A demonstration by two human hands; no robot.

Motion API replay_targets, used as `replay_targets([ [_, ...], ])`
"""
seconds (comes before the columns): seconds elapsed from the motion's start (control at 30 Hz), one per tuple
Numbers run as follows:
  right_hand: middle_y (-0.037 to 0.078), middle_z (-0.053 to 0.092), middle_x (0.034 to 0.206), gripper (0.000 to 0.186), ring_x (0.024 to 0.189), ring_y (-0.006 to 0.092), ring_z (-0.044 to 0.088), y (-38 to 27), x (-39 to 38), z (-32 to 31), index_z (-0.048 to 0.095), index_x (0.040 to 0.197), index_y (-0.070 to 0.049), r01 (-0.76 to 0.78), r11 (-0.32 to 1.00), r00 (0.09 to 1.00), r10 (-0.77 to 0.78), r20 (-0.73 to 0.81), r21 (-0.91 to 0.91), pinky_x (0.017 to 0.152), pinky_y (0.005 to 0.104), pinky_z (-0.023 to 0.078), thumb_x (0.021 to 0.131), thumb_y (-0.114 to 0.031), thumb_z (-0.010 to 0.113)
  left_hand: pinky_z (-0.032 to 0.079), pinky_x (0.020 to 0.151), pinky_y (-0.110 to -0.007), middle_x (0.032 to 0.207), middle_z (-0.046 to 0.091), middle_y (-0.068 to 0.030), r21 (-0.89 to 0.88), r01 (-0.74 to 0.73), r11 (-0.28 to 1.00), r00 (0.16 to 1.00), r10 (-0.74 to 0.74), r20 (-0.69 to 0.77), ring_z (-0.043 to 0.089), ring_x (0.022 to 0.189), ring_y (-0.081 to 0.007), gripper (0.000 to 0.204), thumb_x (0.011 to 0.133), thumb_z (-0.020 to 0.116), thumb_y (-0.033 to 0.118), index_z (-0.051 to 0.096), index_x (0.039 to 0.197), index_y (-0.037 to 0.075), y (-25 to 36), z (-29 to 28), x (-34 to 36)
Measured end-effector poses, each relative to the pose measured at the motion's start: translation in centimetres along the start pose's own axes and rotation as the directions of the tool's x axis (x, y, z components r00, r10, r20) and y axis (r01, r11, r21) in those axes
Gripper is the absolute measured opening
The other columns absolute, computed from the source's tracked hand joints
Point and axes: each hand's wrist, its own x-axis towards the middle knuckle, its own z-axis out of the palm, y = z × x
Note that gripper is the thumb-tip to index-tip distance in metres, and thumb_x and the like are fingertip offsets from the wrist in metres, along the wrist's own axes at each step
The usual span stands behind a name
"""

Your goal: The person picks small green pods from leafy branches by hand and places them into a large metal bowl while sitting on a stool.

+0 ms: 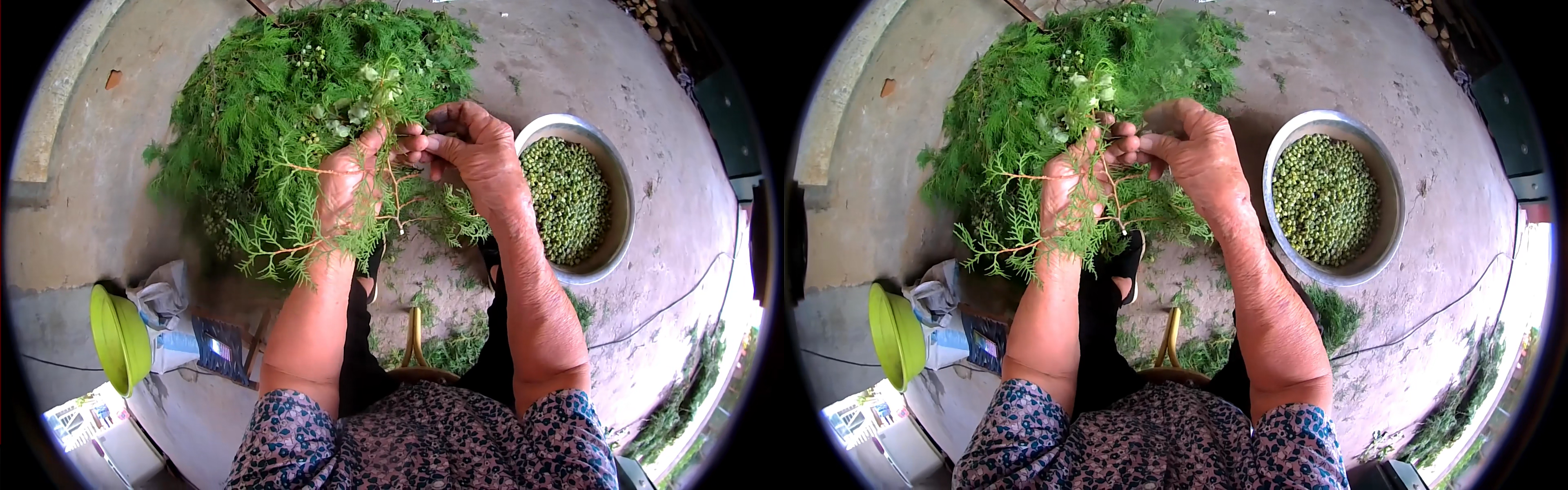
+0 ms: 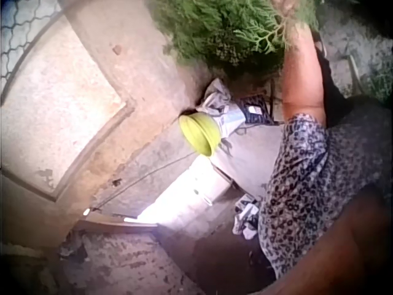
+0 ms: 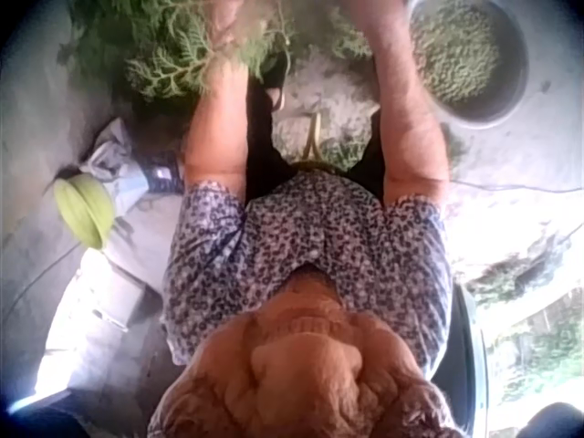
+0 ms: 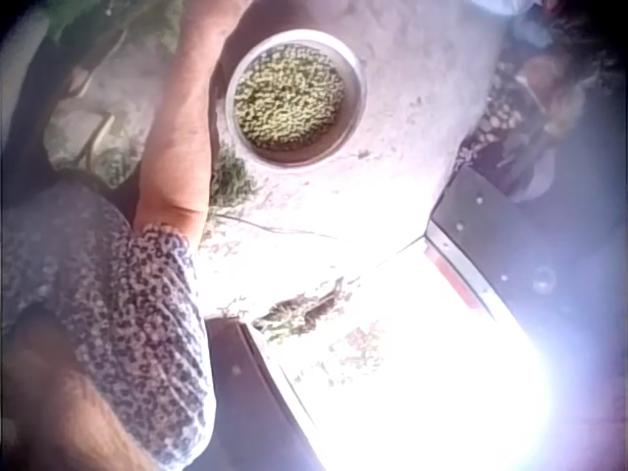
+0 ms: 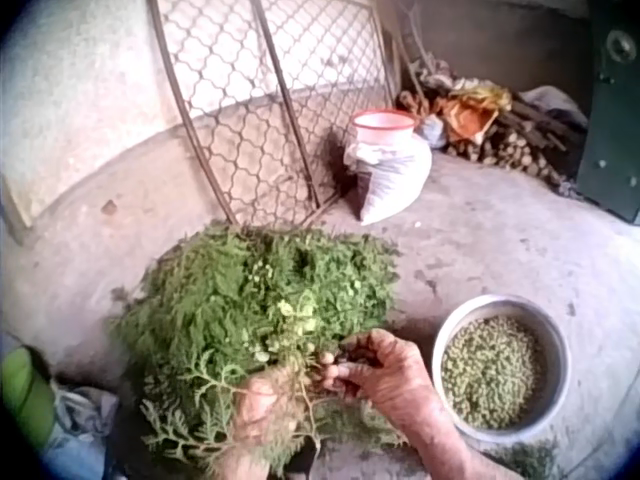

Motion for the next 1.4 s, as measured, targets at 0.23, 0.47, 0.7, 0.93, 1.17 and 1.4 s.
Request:
replay_targets([
  [0.23, 0.009, 0.06, 0.071, 0.018, 0.056, 0.0118, 0.055, 0.3, 0.1, 0.0, 0.054, 0.096, 0.005, -0.041, 0.992, 0.999, 0.041, 0.007, 0.122, 0.046, 0.0233, 0.045, 0.079, 0.001, 0.057, 0.05, 0.071, -0.032, 0.089, 0.06, -0.0128, -0.021, 0.036, 0.999, 0.999, -0.036, 0.001, 0.061, 0.076, -0.0219, 0.024, 0.088, 0.049, 0.013, 0.049, 0.105, -0.002, 0.1, -0.3, 0.0],
  [0.47, 0.006, 0.058, 0.079, 0.01, 0.066, 0.0133, 0.054, 0.5, 0.7, -1.3, 0.055, 0.088, -0.002, -0.068, 0.817, 0.995, 0.095, -0.017, 0.572, 0.06, 0.0267, 0.046, 0.083, -0.01, 0.057, 0.048, 0.071, -0.031, 0.087, 0.061, -0.0091, 0.268, 0.12, 0.956, 0.988, -0.087, -0.13, 0.059, 0.076, -0.02, 0.027, 0.085, 0.054, 0.023, 0.058, 0.1, 0.0, 0.2, 1.6, -0.6],
  [0.7, -0.001, 0.058, 0.072, 0.013, 0.058, 0.0083, 0.049, -0.2, 0.4, -1.8, 0.06, 0.086, -0.005, 0.064, 0.866, 0.975, 0.052, -0.216, 0.495, 0.051, 0.0213, 0.037, 0.081, -0.017, 0.062, 0.05, 0.063, -0.022, 0.08, 0.063, -0.0038, 0.405, -0.057, 0.912, 0.962, 0.159, -0.224, 0.059, 0.068, -0.0123, 0.017, 0.076, 0.065, 0.005, 0.062, 0.092, 0.0, -0.9, 1.4, -0.1],
  [0.93, 0.004, 0.062, 0.076, 0.022, 0.068, 0.0118, 0.056, -1.9, -0.3, -1.1, 0.065, 0.092, -0.007, 0.366, 0.888, 0.927, -0.373, 0.029, -0.279, 0.063, 0.025, 0.046, 0.071, -0.01, 0.069, 0.039, 0.056, -0.019, 0.068, 0.061, 0.001, 0.859, -0.276, 0.431, 0.895, 0.441, 0.066, 0.049, 0.062, -0.0025, 0.012, 0.076, 0.064, 0.005, 0.064, 0.086, 0.0, -0.9, 1.0, -0.3],
  [1.17, 0.01, 0.06, 0.081, 0.031, 0.077, 0.0188, 0.06, -1.1, -0.3, -0.7, 0.062, 0.094, -0.004, 0.374, 0.804, 0.923, -0.374, 0.095, -0.463, 0.068, 0.0295, 0.047, 0.064, -0.007, 0.072, 0.039, 0.056, -0.019, 0.069, 0.06, 0.0008, 0.665, -0.165, 0.728, 0.931, 0.338, -0.139, 0.049, 0.063, -0.0034, 0.012, 0.078, 0.064, 0.01, 0.064, 0.085, 0.0, -0.9, 1.6, -0.5],
  [1.4, 0.007, 0.06, 0.079, 0.023, 0.071, 0.0158, 0.057, -0.7, -0.3, -0.5, 0.062, 0.092, -0.002, 0.287, 0.863, 0.95, -0.313, 0.007, -0.416, 0.065, 0.0274, 0.046, 0.07, -0.007, 0.068, 0.041, 0.057, -0.023, 0.071, 0.061, -0.0003, 0.667, -0.18, 0.723, 0.921, 0.362, -0.145, 0.052, 0.063, -0.0062, 0.015, 0.078, 0.065, 0.014, 0.064, 0.083, 0.0, -1.2, 1.5, -0.6],
])
